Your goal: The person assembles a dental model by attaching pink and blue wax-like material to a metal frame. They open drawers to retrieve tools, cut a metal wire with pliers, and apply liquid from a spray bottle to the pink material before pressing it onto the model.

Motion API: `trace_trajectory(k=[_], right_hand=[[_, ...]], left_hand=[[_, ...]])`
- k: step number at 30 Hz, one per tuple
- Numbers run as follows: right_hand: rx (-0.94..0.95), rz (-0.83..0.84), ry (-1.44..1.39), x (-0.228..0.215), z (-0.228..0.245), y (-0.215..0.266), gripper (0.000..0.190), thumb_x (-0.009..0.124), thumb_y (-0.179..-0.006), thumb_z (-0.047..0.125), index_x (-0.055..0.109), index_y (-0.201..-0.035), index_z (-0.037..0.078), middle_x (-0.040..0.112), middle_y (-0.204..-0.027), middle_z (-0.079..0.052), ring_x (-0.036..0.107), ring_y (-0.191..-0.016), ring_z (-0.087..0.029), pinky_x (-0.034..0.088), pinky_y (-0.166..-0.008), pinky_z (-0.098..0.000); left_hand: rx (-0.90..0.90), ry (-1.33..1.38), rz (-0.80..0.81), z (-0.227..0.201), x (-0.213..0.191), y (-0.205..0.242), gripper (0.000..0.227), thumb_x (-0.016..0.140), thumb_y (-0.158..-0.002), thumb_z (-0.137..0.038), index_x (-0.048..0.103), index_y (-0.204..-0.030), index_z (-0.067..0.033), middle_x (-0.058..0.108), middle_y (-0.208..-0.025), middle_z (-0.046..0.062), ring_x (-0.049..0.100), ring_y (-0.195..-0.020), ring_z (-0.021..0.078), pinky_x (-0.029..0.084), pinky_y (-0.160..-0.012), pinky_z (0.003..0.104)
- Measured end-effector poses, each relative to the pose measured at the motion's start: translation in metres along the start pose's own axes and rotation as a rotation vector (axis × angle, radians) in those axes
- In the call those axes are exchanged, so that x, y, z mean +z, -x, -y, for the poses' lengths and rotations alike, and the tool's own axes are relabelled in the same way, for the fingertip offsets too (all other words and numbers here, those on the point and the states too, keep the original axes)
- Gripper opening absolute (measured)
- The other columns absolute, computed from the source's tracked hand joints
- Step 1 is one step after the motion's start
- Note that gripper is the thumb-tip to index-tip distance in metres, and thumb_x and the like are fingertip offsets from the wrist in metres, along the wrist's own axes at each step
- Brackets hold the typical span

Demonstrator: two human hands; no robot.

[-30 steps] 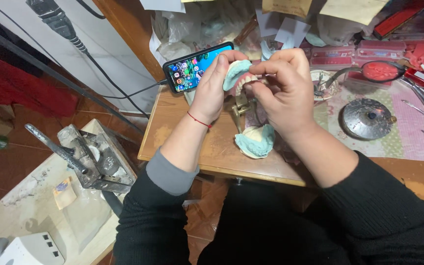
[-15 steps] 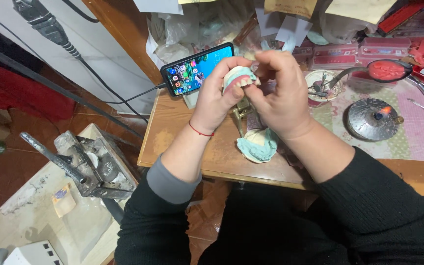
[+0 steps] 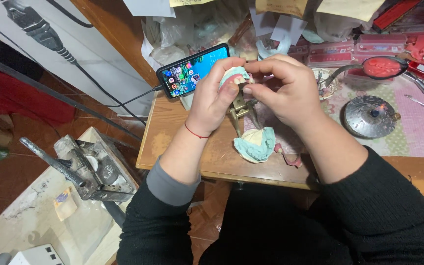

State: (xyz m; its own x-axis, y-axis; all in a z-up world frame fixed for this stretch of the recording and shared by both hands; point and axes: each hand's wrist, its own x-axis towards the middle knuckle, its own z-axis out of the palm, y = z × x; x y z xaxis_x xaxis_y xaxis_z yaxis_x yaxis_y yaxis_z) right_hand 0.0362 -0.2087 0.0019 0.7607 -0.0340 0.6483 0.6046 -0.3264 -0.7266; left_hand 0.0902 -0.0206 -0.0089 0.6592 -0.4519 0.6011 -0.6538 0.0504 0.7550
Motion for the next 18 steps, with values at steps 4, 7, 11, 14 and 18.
trace_trajectory(k=[4,7,11,14,18], right_hand=[[-0.043,-0.026,0.051,0.002,0.004,0.002,0.026,0.088,-0.087,-0.002,0.077,-0.11,-0.001,0.068,-0.09,-0.013,0.068,-0.083,-0.022,0.062,-0.066,-0.03],[-0.07,-0.041,0.073,0.003,0.002,0.003,0.023,0.087,-0.089,0.003,0.077,-0.11,0.0,0.069,-0.089,-0.012,0.069,-0.081,-0.022,0.062,-0.064,-0.0297],[0.058,-0.048,-0.005,0.004,-0.004,0.005,0.027,0.089,-0.086,0.004,0.076,-0.109,0.001,0.068,-0.092,-0.01,0.068,-0.084,-0.017,0.061,-0.068,-0.0243],[0.106,0.017,-0.008,-0.002,0.007,0.0,0.028,0.087,-0.084,0.0,0.072,-0.108,0.0,0.065,-0.095,-0.008,0.063,-0.082,-0.014,0.055,-0.07,-0.0236],[0.115,0.115,0.01,-0.008,0.01,-0.002,0.028,0.083,-0.085,-0.009,0.07,-0.109,-0.003,0.06,-0.097,-0.007,0.056,-0.077,-0.012,0.048,-0.068,-0.023]], left_hand=[[0.108,-0.131,0.007,-0.002,-0.002,-0.002,0.05,0.044,-0.108,-0.052,0.059,-0.137,-0.0139,0.069,-0.123,0.014,0.067,-0.115,0.0379,0.052,-0.101,0.046],[0.14,-0.136,0.016,-0.001,-0.002,-0.001,0.047,0.04,-0.11,-0.046,0.059,-0.137,-0.0129,0.068,-0.124,0.012,0.066,-0.117,0.0351,0.052,-0.103,0.046],[0.164,-0.135,0.031,-0.001,-0.001,-0.001,0.046,0.041,-0.111,-0.044,0.058,-0.138,-0.0121,0.067,-0.124,0.013,0.065,-0.117,0.0359,0.051,-0.103,0.047],[0.102,-0.106,0.046,-0.015,-0.002,0.001,0.045,0.043,-0.11,-0.044,0.053,-0.136,-0.008,0.065,-0.124,0.013,0.066,-0.11,0.0296,0.053,-0.098,0.04],[0.026,-0.08,0.034,-0.023,0.001,0.001,0.044,0.044,-0.109,-0.04,0.043,-0.132,-0.0027,0.061,-0.124,0.012,0.064,-0.105,0.0224,0.053,-0.096,0.033]])
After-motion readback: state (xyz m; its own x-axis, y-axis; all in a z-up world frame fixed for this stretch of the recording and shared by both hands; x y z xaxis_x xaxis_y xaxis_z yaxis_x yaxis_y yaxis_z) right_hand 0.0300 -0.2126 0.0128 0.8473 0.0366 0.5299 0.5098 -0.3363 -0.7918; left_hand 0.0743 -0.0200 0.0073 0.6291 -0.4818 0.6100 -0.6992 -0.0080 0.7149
